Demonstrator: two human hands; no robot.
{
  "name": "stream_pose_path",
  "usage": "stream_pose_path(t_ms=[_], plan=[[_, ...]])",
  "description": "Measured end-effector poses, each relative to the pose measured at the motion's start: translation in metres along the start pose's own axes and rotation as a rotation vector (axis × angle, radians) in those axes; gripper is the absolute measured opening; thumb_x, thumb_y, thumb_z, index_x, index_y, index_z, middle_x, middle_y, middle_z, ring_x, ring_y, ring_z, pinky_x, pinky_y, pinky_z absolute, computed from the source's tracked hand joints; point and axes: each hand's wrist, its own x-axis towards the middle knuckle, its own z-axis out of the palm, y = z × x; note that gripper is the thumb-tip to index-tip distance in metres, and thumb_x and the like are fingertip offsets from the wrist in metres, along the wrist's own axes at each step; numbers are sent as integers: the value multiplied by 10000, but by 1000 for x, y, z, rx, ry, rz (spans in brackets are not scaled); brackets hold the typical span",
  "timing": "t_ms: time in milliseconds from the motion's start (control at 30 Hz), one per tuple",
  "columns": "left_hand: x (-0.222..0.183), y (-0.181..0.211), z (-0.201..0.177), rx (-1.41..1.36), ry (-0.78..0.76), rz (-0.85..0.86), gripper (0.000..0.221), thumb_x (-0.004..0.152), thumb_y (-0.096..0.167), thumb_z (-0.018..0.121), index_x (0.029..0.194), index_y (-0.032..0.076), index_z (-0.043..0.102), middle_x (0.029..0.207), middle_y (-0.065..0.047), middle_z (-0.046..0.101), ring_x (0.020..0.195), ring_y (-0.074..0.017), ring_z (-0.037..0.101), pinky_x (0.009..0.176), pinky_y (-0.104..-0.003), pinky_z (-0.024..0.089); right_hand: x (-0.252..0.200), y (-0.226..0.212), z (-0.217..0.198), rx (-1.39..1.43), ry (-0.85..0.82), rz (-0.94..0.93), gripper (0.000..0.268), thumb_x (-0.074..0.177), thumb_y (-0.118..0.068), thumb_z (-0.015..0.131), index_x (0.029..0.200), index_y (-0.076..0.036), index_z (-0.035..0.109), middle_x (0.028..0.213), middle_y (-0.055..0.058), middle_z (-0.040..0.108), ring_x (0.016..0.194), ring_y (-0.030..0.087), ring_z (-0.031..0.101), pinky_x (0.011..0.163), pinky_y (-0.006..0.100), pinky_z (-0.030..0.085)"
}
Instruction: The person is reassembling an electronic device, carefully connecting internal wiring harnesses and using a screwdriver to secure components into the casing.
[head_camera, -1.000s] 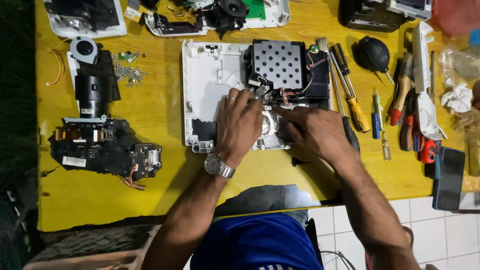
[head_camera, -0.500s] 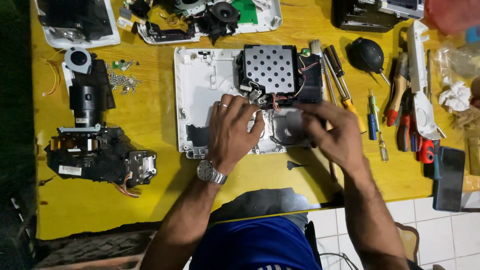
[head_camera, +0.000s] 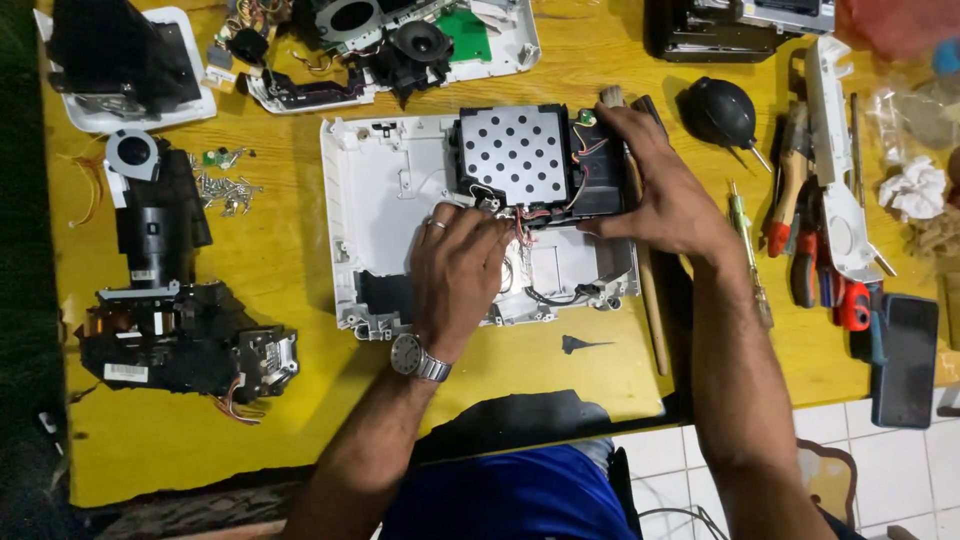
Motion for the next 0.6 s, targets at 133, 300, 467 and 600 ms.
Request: stream_pose_path(t_ms=[133, 300, 467, 600], plan=[[-1, -4, -1, 64, -49, 37, 68, 944, 167, 750, 960, 106, 772, 952, -17, 715, 883, -198, 525, 656, -334, 431, 2, 12, 0, -108, 0, -66, 1153, 690, -234, 877, 1623, -117, 209, 1620, 251, 245, 1492, 434, 257, 1186, 699, 245], [-1, -12, -5, -85, -57, 52, 54, 938, 7, 704, 971, 39, 731, 945, -79, 748, 846, -210, 577, 651, -331, 462, 1, 16, -1, -83, -25, -89, 1151, 694, -180, 861, 1630, -115, 194, 1616, 252, 252, 1486, 429, 240, 1215, 690, 174], [2, -7, -11, -29, -66, 20, 113, 906, 31, 720, 1008, 78, 709, 948, -47, 720, 887, -228, 583, 692, -344, 490, 3, 14, -2, -154, -12, -108, 1162, 673, -192, 885, 1625, -111, 222, 1575, 260, 272, 1454, 428, 284, 1198, 697, 237], [2, 1, -17, 11, -81, -20, 104, 923, 53, 699, 1018, 93, 685, 979, -51, 722, 939, -253, 606, 732, -367, 496, 5, 22, 5, -242, 12, -139, 1182, 666, -198, 918, 1621, -98, 229, 1558, 276, 280, 1449, 450, 304, 1175, 707, 294]])
